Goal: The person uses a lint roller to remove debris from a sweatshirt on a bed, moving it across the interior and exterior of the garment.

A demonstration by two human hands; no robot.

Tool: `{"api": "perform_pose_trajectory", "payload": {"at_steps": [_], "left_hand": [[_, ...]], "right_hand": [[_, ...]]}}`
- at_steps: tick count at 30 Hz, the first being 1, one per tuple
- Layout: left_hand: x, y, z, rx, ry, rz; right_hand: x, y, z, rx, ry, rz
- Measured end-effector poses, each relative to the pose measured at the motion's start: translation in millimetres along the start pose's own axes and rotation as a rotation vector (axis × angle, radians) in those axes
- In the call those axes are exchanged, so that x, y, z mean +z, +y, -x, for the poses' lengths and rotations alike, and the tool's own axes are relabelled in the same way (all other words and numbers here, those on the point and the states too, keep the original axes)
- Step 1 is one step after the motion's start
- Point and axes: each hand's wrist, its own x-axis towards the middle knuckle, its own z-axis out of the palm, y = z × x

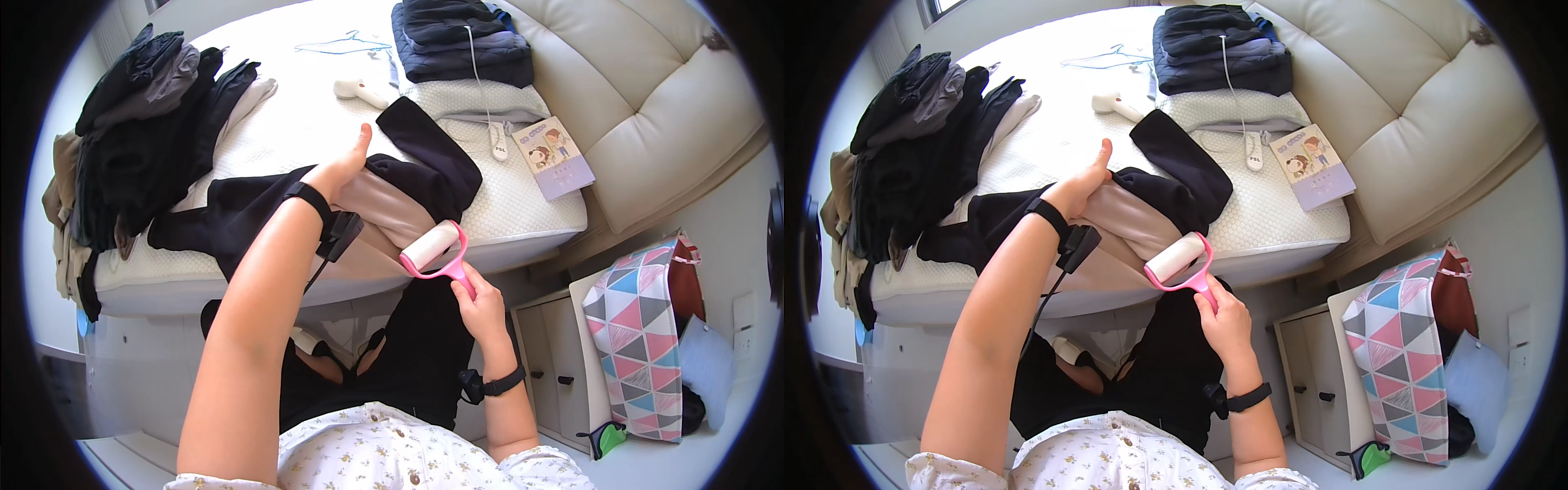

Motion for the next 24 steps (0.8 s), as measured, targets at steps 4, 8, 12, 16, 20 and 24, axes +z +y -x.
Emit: {"api": "perform_pose_trajectory", "payload": {"at_steps": [4,8,12,16,20,24], "left_hand": [[-4,-3,10,0.0,-0.04,0.017],[-8,-4,30,0.005,-0.154,0.018],[-7,-18,31,0.139,-0.197,-0.109],[18,-25,49,0.475,0.043,-0.64],[40,-27,68,0.761,-0.044,-0.795],[50,-23,71,0.656,-0.183,-0.989]], "right_hand": [[-15,-3,7,0.039,-0.023,0.062],[-41,-5,10,0.068,-0.066,0.087],[-61,8,18,0.114,-0.03,0.157],[-75,30,22,0.131,0.092,-0.063],[-76,23,17,0.1,0.135,-0.132],[-68,20,14,0.096,0.129,-0.189]]}}
